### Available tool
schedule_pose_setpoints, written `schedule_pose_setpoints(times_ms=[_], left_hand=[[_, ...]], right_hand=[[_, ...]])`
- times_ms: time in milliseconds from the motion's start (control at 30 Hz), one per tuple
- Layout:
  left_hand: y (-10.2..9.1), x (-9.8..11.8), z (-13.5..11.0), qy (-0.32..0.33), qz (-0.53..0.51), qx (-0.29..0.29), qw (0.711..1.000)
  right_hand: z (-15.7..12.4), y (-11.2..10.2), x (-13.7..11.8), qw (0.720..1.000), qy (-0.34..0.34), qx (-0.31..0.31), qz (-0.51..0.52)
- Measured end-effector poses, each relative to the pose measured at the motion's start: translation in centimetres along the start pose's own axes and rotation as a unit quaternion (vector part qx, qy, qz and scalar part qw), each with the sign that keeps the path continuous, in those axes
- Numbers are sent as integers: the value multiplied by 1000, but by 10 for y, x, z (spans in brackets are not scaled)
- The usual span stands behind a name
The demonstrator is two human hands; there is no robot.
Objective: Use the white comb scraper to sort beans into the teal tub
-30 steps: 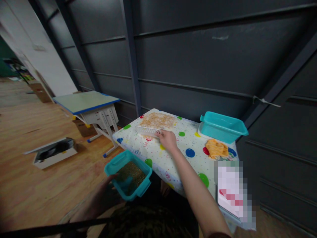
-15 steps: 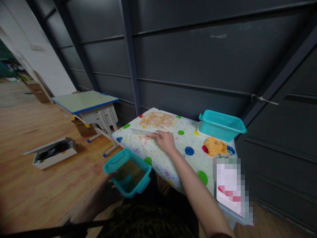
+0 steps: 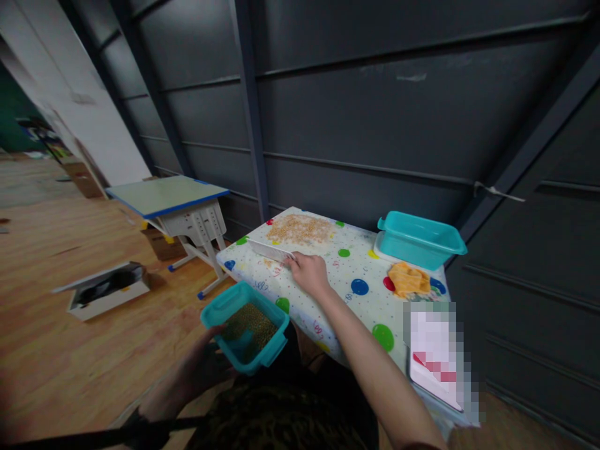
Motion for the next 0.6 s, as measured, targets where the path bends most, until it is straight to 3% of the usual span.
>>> schedule_pose_setpoints(times_ms=[100,267,600], left_hand=[[0,-1,2,-3,-2,-8,1000],[-9,-3,8,3,-6,29,1000],[-7,-5,14,-6,-11,-11,1000]], right_hand=[[0,1,-3,1000,-4,7,-19],[-1,10,-5,999,-9,2,-46],[-2,14,-4,1000,-16,14,-23]])
Point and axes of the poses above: each hand's wrist, its own z-axis towards the middle knuckle, its own y-axis out of the palm, x = y × z, the point moved 9 cm from there along z, towards the middle knuckle, and after that the axes turned 11 degrees about z, right-handed, at the moved point
